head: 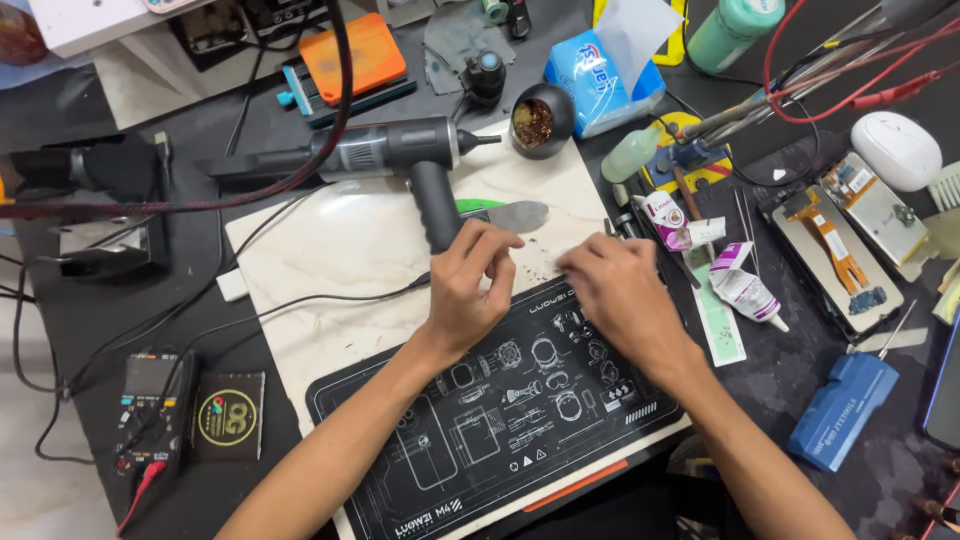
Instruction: The person applies adhesive to a component, places the component into a phone chassis, and then uses a screwdriver to secure screws onto the back of a laptop.
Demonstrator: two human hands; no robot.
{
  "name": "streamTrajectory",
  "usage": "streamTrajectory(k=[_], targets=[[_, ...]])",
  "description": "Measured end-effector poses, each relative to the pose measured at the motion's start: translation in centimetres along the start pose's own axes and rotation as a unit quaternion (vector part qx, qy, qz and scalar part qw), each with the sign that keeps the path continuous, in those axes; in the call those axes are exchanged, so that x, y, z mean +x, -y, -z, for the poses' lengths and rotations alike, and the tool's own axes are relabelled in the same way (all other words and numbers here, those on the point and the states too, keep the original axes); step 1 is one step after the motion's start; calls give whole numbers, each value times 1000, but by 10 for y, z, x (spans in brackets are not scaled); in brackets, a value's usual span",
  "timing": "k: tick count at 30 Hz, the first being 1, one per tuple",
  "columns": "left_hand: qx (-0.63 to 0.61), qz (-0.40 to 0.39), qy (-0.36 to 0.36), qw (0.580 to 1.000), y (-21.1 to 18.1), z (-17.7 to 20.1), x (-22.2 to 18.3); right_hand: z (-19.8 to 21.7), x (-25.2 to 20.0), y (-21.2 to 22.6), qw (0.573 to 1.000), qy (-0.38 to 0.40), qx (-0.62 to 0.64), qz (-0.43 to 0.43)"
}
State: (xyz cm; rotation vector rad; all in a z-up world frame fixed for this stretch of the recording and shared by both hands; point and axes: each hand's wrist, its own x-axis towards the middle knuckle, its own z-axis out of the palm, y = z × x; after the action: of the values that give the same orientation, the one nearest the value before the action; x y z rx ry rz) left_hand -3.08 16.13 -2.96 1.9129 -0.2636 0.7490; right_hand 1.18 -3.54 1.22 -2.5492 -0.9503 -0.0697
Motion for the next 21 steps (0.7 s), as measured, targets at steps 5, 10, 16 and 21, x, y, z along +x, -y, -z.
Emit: streamTrajectory(k=[5, 10, 16, 21], targets=[[-34, 86, -51, 994, -2, 3, 8, -12, 13, 4, 998, -20, 26, 45], [-107, 87, -79, 987, -13, 17, 21, 7, -4, 0, 998, -19, 30, 58], [-91, 42, -99, 990, -26, 43, 43, -13, -23, 20, 981, 38, 15, 190], [-138, 21, -140, 980, -31, 83, 58, -12, 5, -2, 991, -15, -37, 131]])
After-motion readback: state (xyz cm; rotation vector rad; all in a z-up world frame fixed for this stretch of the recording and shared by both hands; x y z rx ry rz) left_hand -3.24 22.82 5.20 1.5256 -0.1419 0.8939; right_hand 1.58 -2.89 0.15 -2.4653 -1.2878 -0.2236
